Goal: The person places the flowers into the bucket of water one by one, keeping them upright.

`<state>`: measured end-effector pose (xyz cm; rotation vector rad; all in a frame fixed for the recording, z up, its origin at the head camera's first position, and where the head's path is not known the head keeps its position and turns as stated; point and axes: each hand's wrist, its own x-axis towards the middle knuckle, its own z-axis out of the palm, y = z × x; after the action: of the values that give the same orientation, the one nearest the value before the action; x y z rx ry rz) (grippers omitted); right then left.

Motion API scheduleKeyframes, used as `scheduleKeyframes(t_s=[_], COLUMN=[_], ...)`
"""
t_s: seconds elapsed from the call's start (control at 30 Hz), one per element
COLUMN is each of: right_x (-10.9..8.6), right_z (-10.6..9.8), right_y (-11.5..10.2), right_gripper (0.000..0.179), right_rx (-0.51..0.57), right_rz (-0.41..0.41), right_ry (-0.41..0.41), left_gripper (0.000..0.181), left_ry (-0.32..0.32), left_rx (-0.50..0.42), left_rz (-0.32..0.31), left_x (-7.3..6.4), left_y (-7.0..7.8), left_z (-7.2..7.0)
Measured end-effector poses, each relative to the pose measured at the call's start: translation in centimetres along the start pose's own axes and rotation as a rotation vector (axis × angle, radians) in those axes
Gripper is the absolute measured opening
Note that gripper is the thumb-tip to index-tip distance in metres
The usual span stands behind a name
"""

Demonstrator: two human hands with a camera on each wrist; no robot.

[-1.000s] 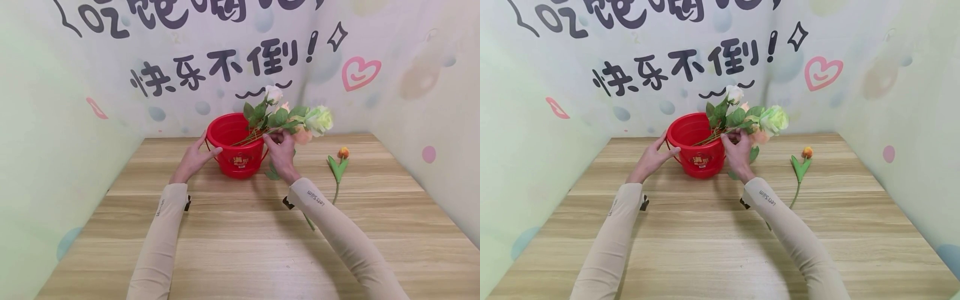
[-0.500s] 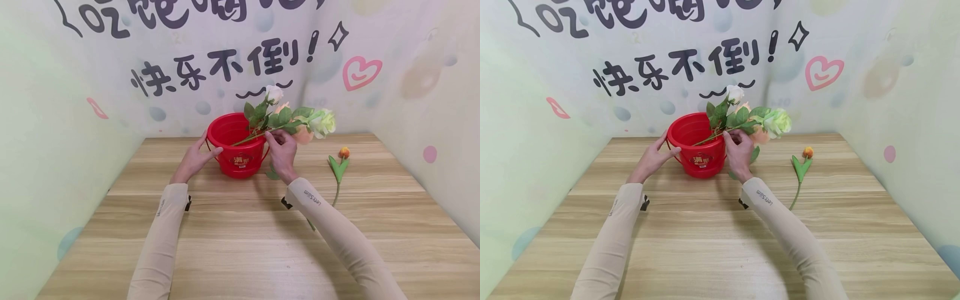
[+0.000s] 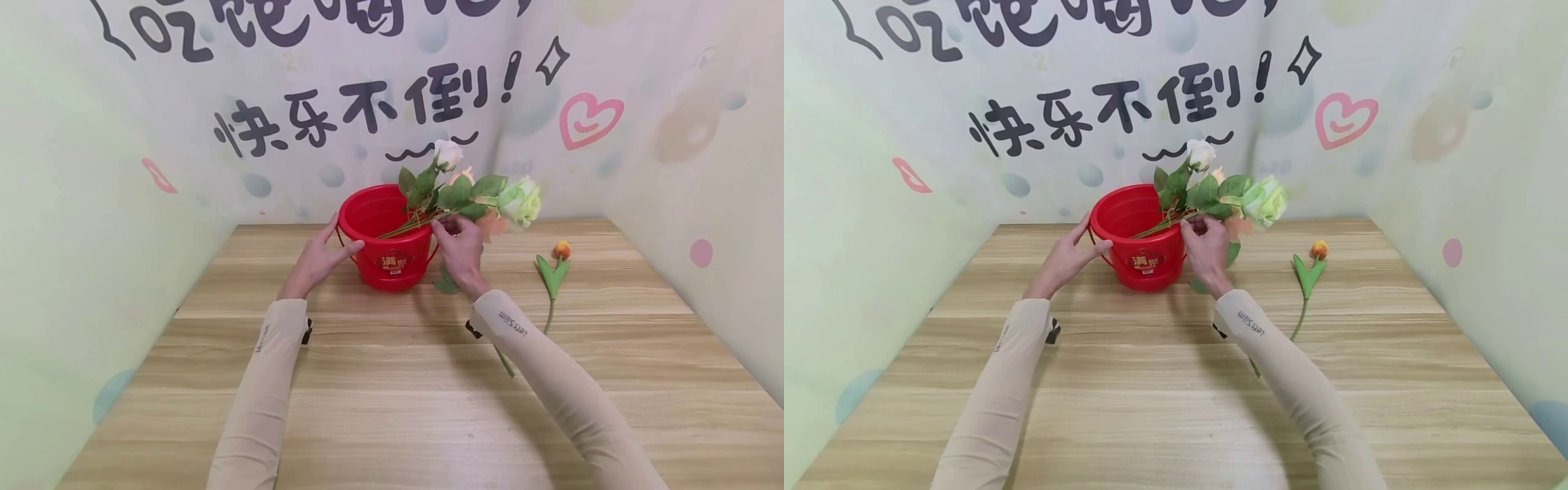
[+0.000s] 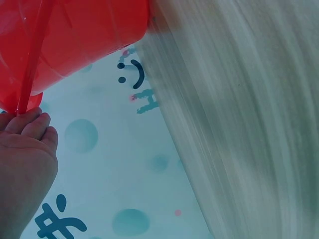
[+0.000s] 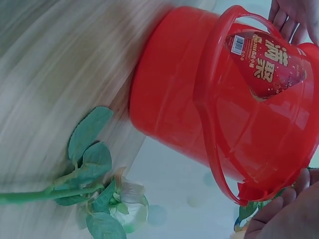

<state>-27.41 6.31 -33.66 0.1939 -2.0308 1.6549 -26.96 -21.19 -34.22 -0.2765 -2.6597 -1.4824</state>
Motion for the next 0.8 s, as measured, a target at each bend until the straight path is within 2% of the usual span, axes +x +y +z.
scheduleKeyframes(t_s=[0.23,0.5,0.67,0.8], right_x=[-0.12,-0.24,-0.44,-0.69], right_z=[-0.18,-0.28,-0.33,-0.43], right_y=[-0.06,0.05,0.04,0.07], right_gripper=[0.021,0.023,0.024,0.023], right_rx=[-0.058,-0.013,0.023,0.085], right_rz=[0.020,0.026,0.021,0.016], right_ry=[-0.042,-0.068,-0.049,0.008], left_gripper=[0.099,0.099,0.099,0.100], left_ry=[0.000,-0.004,-0.003,-0.002], left_rx=[-0.001,0.002,0.000,-0.002], left_rz=[-0.001,-0.008,-0.010,-0.010], left_x=[0.02,0.07,0.05,0.03], left_y=[-0.05,-0.11,-0.09,-0.14], left_z=[0.02,0.01,0.04,0.05])
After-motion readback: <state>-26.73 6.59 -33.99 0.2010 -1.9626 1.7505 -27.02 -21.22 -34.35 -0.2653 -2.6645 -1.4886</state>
